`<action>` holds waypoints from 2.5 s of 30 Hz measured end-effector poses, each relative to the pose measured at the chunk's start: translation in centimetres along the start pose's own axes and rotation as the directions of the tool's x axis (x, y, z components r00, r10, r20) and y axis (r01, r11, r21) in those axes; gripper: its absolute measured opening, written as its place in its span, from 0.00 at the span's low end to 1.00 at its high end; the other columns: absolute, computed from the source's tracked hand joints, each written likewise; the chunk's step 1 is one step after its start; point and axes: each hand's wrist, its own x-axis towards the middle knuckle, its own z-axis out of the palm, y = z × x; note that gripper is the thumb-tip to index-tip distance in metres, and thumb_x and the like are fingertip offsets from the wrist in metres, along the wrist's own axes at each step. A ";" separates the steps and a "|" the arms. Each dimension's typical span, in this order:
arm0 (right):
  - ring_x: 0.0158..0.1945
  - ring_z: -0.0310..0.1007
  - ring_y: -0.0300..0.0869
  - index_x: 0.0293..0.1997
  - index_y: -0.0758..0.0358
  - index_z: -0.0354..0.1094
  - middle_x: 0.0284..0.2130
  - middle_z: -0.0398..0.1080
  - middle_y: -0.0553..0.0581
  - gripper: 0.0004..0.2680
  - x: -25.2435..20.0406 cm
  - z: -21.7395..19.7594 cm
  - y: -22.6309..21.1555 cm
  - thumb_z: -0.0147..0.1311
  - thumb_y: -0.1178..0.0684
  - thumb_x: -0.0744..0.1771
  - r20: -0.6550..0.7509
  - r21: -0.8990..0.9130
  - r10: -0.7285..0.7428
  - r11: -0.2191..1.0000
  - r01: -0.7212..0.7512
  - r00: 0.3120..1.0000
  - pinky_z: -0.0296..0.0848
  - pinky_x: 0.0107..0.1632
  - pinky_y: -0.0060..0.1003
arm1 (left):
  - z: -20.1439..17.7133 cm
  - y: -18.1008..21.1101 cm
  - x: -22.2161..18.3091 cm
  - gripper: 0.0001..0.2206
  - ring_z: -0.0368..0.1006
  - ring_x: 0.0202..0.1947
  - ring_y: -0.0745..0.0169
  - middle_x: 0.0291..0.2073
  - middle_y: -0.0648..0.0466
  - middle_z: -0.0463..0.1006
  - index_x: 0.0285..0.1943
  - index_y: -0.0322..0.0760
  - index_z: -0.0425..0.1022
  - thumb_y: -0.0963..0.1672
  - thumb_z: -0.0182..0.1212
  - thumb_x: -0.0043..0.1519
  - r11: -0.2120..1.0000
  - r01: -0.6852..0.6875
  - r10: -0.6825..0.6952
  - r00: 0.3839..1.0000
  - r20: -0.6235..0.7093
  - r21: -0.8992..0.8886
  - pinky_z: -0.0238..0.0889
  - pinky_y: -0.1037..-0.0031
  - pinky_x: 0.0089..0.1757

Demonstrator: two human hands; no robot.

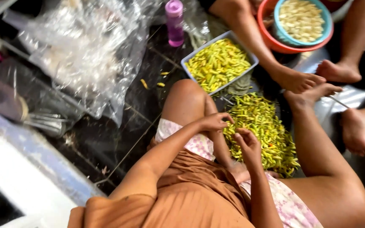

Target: Removing the stems from green chili peppers by hand and placing the processed peppers into a plastic container.

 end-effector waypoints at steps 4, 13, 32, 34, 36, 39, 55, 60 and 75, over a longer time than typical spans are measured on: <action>0.42 0.73 0.41 0.58 0.66 0.69 0.38 0.75 0.61 0.10 -0.3 0.6 -0.4 0.56 0.56 0.71 -0.032 0.005 -0.008 1.000 0.008 0.999 0.73 0.49 0.37 | 0.4 0.4 0.1 0.15 0.70 0.14 0.69 0.12 0.56 0.74 0.59 0.42 0.69 0.42 0.51 0.63 0.991 0.042 -0.061 0.987 0.150 0.128 0.58 0.79 0.23; 0.42 0.77 0.45 0.54 0.60 0.70 0.36 0.77 0.61 0.06 -0.5 1.1 0.3 0.55 0.56 0.72 -0.097 -0.279 -0.084 0.959 0.054 0.992 0.73 0.44 0.42 | 0.7 3.6 -1.6 0.13 0.74 0.17 0.68 0.09 0.70 0.72 0.56 0.55 0.67 0.49 0.47 0.62 0.855 0.088 -0.219 0.955 0.201 0.511 0.66 0.74 0.31; 0.46 0.80 0.49 0.54 0.67 0.71 0.39 0.79 0.65 0.07 -0.8 2.8 3.3 0.52 0.57 0.72 -0.135 -0.045 -0.036 0.999 0.030 0.990 0.77 0.54 0.51 | 1.3 2.7 -2.7 0.16 0.80 0.37 0.54 0.14 0.66 0.77 0.55 0.54 0.69 0.52 0.36 0.67 0.633 -0.024 -0.295 0.917 0.269 0.774 0.70 0.59 0.46; 0.45 0.80 0.47 0.56 0.64 0.72 0.38 0.80 0.63 0.09 -1.0 2.5 2.9 0.50 0.54 0.72 -0.084 -0.159 -0.042 0.987 0.028 0.996 0.77 0.53 0.50 | 1.4 3.3 -3.2 0.19 0.77 0.44 0.40 0.24 0.52 0.83 0.61 0.45 0.67 0.51 0.37 0.68 0.572 -0.062 -0.273 0.926 0.261 0.818 0.67 0.52 0.49; 0.44 0.80 0.49 0.55 0.60 0.73 0.37 0.79 0.61 0.08 0.2 1.8 3.7 0.54 0.54 0.71 -0.079 -0.309 -0.136 0.945 0.105 0.988 0.78 0.51 0.49 | 1.5 5.0 -4.0 0.19 0.76 0.47 0.36 0.33 0.46 0.83 0.60 0.44 0.68 0.52 0.38 0.67 0.571 -0.060 -0.286 0.921 0.266 0.819 0.66 0.50 0.51; 0.45 0.80 0.49 0.53 0.53 0.75 0.37 0.79 0.54 0.08 3.0 1.1 3.1 0.57 0.55 0.70 -0.004 -0.558 -0.350 0.778 0.288 0.937 0.77 0.49 0.47 | 2.2 5.0 -4.4 0.20 0.74 0.49 0.31 0.41 0.38 0.82 0.55 0.40 0.72 0.52 0.39 0.67 0.584 -0.032 -0.301 0.920 0.252 0.811 0.66 0.48 0.52; 0.66 0.64 0.60 0.56 0.63 0.72 0.57 0.71 0.60 0.15 12.8 1.2 8.1 0.57 0.50 0.65 0.803 -0.425 -0.208 0.457 0.781 0.558 0.62 0.66 0.54 | 1.8 5.2 -3.9 0.17 0.73 0.46 0.24 0.39 0.29 0.79 0.49 0.39 0.70 0.51 0.39 0.68 0.670 -0.039 -0.245 0.931 0.271 0.741 0.64 0.45 0.49; 0.67 0.60 0.60 0.56 0.61 0.71 0.58 0.67 0.60 0.15 12.9 0.9 7.6 0.56 0.50 0.65 0.851 -0.451 -0.120 0.334 0.828 0.512 0.60 0.66 0.57 | 2.7 6.2 -4.4 0.17 0.73 0.45 0.24 0.38 0.30 0.78 0.50 0.39 0.69 0.51 0.39 0.68 0.682 -0.036 -0.239 0.933 0.269 0.731 0.65 0.45 0.48; 0.46 0.64 0.48 0.33 0.54 0.71 0.38 0.65 0.49 0.08 10.7 0.3 5.7 0.58 0.44 0.62 0.866 -0.482 -0.151 0.007 0.876 0.477 0.66 0.52 0.46 | 4.9 2.0 -4.7 0.17 0.74 0.41 0.22 0.34 0.28 0.78 0.49 0.34 0.68 0.50 0.41 0.66 0.593 -0.096 -0.126 0.970 0.210 0.799 0.66 0.42 0.45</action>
